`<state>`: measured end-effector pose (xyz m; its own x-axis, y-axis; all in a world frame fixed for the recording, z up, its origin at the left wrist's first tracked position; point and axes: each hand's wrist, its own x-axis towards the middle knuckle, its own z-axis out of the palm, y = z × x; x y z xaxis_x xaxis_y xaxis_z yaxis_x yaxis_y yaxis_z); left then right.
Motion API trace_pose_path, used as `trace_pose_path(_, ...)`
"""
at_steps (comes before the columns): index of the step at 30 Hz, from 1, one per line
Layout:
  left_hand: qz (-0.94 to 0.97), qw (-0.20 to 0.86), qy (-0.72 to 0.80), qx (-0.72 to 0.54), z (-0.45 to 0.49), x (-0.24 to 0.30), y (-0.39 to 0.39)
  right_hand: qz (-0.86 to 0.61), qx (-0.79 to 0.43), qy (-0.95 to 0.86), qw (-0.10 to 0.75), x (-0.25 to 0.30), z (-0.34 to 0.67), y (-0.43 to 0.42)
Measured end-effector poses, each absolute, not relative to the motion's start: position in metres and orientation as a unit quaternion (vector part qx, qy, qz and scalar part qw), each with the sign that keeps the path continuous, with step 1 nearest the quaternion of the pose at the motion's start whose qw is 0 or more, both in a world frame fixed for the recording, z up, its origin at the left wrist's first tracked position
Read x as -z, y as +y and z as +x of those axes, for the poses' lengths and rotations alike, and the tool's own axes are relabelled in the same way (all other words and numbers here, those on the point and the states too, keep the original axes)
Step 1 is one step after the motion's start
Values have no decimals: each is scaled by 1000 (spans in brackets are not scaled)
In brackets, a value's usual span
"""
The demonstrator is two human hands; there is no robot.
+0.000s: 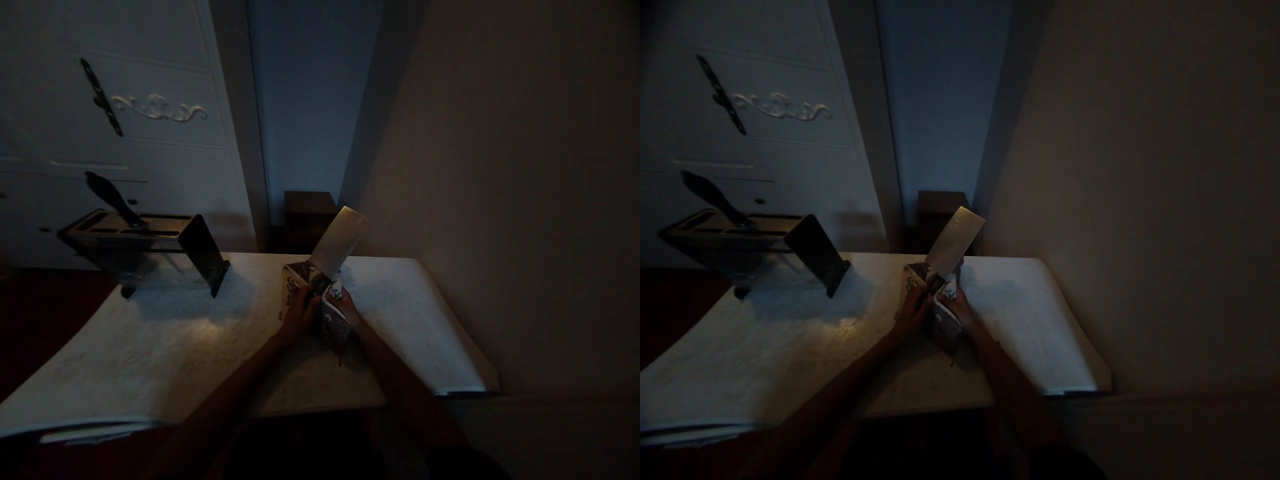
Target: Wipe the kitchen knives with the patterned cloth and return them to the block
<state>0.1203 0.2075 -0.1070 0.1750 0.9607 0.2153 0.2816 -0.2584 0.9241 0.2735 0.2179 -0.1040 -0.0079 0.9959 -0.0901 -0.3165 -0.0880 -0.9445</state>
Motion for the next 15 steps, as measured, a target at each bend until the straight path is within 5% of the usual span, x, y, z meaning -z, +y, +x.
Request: trace_pose_path(15, 832, 279, 295, -377, 120, 110, 201, -469, -554, -336, 600, 83, 265, 204)
